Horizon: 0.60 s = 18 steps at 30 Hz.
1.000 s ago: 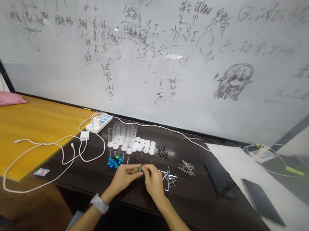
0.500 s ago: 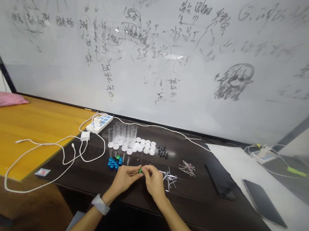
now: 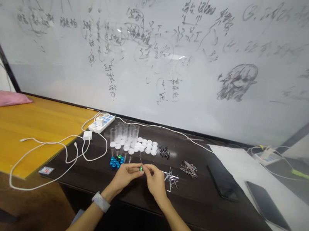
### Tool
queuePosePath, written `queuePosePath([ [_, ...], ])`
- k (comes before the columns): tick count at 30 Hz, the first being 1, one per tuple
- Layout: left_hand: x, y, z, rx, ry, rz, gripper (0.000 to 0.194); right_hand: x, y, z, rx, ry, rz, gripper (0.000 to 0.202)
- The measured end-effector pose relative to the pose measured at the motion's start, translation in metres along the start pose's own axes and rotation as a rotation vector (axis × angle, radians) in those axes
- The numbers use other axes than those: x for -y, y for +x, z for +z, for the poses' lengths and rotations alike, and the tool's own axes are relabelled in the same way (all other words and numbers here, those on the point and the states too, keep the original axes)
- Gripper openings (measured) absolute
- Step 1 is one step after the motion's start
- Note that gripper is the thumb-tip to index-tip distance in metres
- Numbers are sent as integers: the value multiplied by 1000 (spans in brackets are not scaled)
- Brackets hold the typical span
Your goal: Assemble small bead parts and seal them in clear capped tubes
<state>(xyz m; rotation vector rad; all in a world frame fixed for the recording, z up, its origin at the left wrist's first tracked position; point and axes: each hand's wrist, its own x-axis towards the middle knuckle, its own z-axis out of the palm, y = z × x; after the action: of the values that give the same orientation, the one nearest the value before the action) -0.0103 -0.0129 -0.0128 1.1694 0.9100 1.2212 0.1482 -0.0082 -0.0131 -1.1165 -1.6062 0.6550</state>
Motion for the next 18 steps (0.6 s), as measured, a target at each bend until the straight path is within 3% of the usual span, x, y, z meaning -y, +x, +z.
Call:
queuePosePath([
  [18,5,2,-1,0,20,14,51,7,-1,-4,38,-36,-9,28],
])
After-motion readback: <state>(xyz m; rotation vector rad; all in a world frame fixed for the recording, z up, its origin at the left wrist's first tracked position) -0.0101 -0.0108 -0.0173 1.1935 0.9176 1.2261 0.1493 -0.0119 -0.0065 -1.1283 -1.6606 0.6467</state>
